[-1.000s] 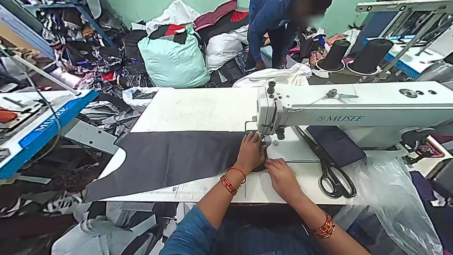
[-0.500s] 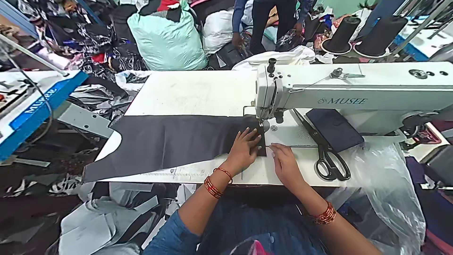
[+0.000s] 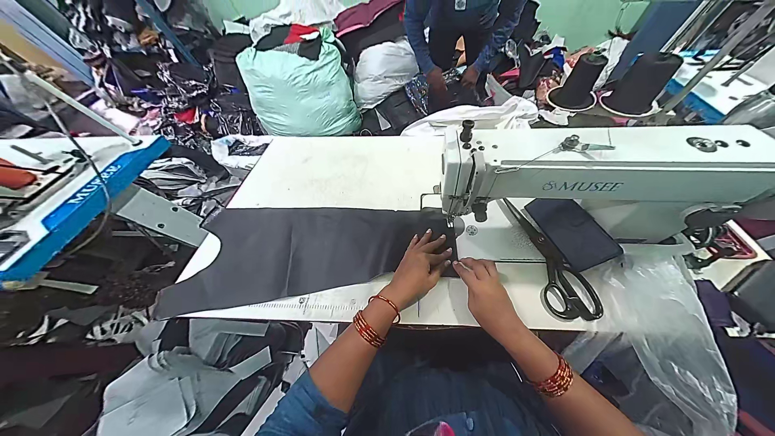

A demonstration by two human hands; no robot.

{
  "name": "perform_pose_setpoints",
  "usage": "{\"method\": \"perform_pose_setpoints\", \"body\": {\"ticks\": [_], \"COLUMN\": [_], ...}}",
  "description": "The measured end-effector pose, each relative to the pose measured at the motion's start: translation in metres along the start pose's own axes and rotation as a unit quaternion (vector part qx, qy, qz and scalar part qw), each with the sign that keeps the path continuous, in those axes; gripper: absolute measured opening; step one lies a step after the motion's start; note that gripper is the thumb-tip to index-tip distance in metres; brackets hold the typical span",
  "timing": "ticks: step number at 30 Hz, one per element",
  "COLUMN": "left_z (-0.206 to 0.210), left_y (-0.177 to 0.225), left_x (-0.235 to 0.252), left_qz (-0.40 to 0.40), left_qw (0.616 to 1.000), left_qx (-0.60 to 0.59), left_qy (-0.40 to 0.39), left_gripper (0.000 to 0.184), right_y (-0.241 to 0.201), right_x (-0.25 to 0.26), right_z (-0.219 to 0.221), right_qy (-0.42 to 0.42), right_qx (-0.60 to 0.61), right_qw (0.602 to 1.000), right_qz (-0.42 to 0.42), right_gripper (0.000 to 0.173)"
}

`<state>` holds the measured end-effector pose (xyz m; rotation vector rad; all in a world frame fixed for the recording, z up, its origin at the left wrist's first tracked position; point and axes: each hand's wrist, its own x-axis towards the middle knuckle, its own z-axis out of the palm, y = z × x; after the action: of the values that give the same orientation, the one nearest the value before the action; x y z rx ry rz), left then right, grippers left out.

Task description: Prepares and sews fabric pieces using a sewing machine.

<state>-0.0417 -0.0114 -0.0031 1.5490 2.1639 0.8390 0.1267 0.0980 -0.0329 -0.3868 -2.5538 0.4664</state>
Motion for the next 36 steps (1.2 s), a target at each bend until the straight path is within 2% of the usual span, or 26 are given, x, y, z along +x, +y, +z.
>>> {"method": "perform_pose_setpoints", "body": {"ticks": [5, 9, 19, 28, 32, 36], "left_z": [0.002, -0.003, -0.02, -0.03, -0.032, -0.033], "left_y": [0.0, -0.001, -0.019, -0.028, -0.037, -0.039], "left_x": [0.002, 0.01, 0.047, 0.073, 0.084, 0.092], "left_qz": [0.001, -0.018, -0.006, -0.009, 0.0, -0.015], "left_qw": [1.0, 1.0, 1.0, 1.0, 1.0, 0.999], "left_qx": [-0.004, -0.004, 0.008, 0.02, 0.028, 0.05], "left_qy": [0.018, 0.001, -0.013, -0.016, -0.007, 0.003], "left_gripper": [0.034, 0.035, 0.034, 0.034, 0.032, 0.034], "right_y": [-0.002, -0.003, 0.002, 0.0, 0.003, 0.014], "right_x": [0.002, 0.009, 0.052, 0.087, 0.083, 0.072], "right_z": [0.0, -0.001, -0.012, -0.02, -0.015, -0.011], "right_qy": [-0.004, -0.02, -0.139, -0.269, -0.243, -0.168], "right_qx": [-0.016, -0.032, -0.03, -0.065, -0.068, 0.007], "right_qw": [1.0, 0.999, 0.986, 0.949, 0.955, 0.977], "right_qz": [0.001, 0.011, 0.088, 0.152, 0.154, 0.133], "right_gripper": [0.048, 0.05, 0.055, 0.067, 0.061, 0.039]}}
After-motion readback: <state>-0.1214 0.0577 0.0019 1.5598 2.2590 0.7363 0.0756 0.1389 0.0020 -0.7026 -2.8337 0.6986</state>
